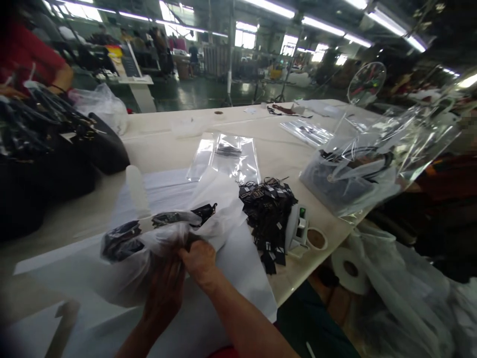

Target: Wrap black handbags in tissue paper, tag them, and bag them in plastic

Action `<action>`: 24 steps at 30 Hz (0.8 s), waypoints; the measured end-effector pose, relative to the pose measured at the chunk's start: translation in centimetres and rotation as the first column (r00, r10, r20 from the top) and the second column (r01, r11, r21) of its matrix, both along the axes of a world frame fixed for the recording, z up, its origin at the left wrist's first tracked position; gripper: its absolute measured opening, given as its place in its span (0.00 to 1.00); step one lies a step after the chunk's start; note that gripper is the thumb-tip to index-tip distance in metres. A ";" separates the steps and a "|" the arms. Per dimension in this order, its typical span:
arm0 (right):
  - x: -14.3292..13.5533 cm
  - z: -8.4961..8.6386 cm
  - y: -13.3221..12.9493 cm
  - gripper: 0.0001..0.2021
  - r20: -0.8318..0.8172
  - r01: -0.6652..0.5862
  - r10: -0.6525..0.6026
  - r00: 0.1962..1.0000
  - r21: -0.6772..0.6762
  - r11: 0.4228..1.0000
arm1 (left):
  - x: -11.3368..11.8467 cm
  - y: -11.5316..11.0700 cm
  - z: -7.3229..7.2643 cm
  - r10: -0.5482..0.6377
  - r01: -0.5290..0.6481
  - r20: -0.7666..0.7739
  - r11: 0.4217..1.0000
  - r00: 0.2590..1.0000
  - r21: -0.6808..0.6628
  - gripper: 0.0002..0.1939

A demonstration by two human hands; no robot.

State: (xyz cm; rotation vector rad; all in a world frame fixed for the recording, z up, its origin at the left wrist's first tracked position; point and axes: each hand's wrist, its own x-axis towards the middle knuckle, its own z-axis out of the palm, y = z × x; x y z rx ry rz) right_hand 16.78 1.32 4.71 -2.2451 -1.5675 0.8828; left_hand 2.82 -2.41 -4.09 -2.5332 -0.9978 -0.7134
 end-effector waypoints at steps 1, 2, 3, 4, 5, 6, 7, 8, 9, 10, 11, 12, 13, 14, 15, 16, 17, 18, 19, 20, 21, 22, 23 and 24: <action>-0.1 0.0 -0.1 0.23 0.022 -0.002 0.001 1.000 0.008 1.000 | -0.1 0.1 0.1 -0.002 0.002 -0.014 1.000 1.000 0.000 0.31; -0.2 -0.1 -0.3 0.22 0.040 -0.002 0.002 0.999 0.015 1.000 | -0.2 0.2 0.2 -0.002 0.002 -0.018 1.000 1.000 0.001 0.31; -0.2 -0.1 -0.4 0.22 0.051 -0.006 0.005 0.999 0.019 1.000 | -0.2 0.3 0.3 -0.003 0.003 -0.011 1.000 1.000 0.008 0.31; -0.2 -0.2 -0.5 0.22 0.056 -0.008 0.007 0.998 0.016 1.000 | -0.3 0.4 0.4 -0.010 0.010 -0.002 1.000 1.000 0.021 0.32; -0.2 -0.4 -0.6 0.23 0.055 -0.008 0.008 0.998 0.007 1.000 | -0.3 0.4 0.5 -0.013 0.013 0.004 0.999 1.000 0.033 0.32; -0.1 -0.6 -0.7 0.25 0.051 -0.002 0.002 0.999 0.000 1.000 | -0.4 0.4 0.5 -0.018 0.018 0.003 0.999 1.000 0.039 0.32; 0.0 -0.9 -0.8 0.27 0.041 0.005 -0.005 0.999 -0.005 1.000 | -0.4 0.5 0.5 -0.018 0.018 -0.002 0.999 1.000 0.040 0.32; 0.2 -1.3 -0.9 0.28 0.022 0.010 -0.010 1.000 -0.005 1.000 | -0.5 0.5 0.4 -0.015 0.015 -0.007 0.999 1.000 0.038 0.32; 0.4 -1.8 -1.0 0.29 -0.004 0.013 -0.013 1.000 0.003 1.000 | -0.5 0.4 0.3 -0.012 0.012 -0.009 0.999 1.000 0.033 0.32; 0.6 -2.3 -1.1 0.29 -0.032 0.015 -0.014 0.999 0.019 1.000 | -0.6 0.4 0.2 -0.009 0.010 -0.010 1.000 1.000 0.022 0.32; 0.8 -2.9 -1.1 0.28 -0.057 0.012 -0.010 0.998 0.039 0.999 | -0.7 0.4 0.1 -0.010 0.010 -0.007 1.000 1.000 0.012 0.31; 1.0 -3.4 -1.2 0.27 -0.072 0.009 -0.005 0.997 0.056 0.998 | -0.7 0.4 0.0 -0.009 0.009 -0.001 1.000 1.000 0.005 0.31; 1.1 -4.0 -1.2 0.25 -0.078 0.003 0.002 0.997 0.070 0.998 | -0.8 0.4 -0.1 -0.006 0.006 0.006 1.000 1.000 -0.004 0.31; 1.3 -4.4 -1.3 0.24 -0.075 -0.002 0.008 0.997 0.081 0.997 | -0.8 0.4 -0.1 -0.007 0.007 0.011 1.000 1.000 -0.007 0.30; 1.5 -4.9 -1.3 0.23 -0.070 -0.008 0.014 0.997 0.082 0.997 | -0.8 0.4 0.0 -0.008 0.008 0.016 1.000 1.000 -0.009 0.30; 1.8 -5.2 -1.4 0.22 -0.065 -0.014 0.019 0.998 0.074 0.997 | -0.8 0.4 0.2 -0.010 0.010 0.015 1.000 1.000 -0.012 0.30; 2.1 -5.6 -1.5 0.21 -0.064 -0.019 0.022 0.998 0.059 0.998 | -0.7 0.4 0.5 -0.010 0.010 0.009 1.000 1.000 -0.017 0.30; 2.5 -5.9 -1.7 0.20 -0.066 -0.020 0.023 0.998 0.040 0.999 | -0.6 0.4 0.8 -0.007 0.007 -0.002 1.000 1.000 -0.024 0.30; 3.0 -6.2 -2.1 0.18 -0.072 -0.020 0.022 0.997 0.021 1.000 | -0.5 0.4 1.1 -0.002 0.001 -0.012 1.000 1.000 -0.028 0.29; 3.7 -6.5 -2.5 0.16 -0.081 -0.020 0.020 0.997 0.006 1.000 | -0.4 0.3 1.5 0.000 -0.001 -0.020 1.000 1.000 -0.030 0.29; 4.5 -6.8 -3.1 0.15 -0.091 -0.024 0.023 0.996 -0.005 1.000 | -0.3 0.3 1.8 0.001 -0.002 -0.025 0.999 1.000 -0.032 0.29; 5.6 -7.1 -3.8 0.14 -0.103 -0.023 0.022 0.994 -0.007 1.000 | -0.2 0.2 2.0 -0.001 0.000 -0.024 0.999 1.000 -0.032 0.29; 6.8 -7.3 -4.6 0.15 -0.119 -0.012 0.013 0.993 0.009 1.000 | -0.1 0.1 2.2 -0.005 0.004 -0.019 0.999 1.000 -0.035 0.29; 8.1 -7.6 -5.3 0.16 -0.138 0.012 -0.007 0.990 0.041 0.999 | 0.0 -0.1 2.2 -0.008 0.008 -0.016 0.999 1.000 -0.048 0.29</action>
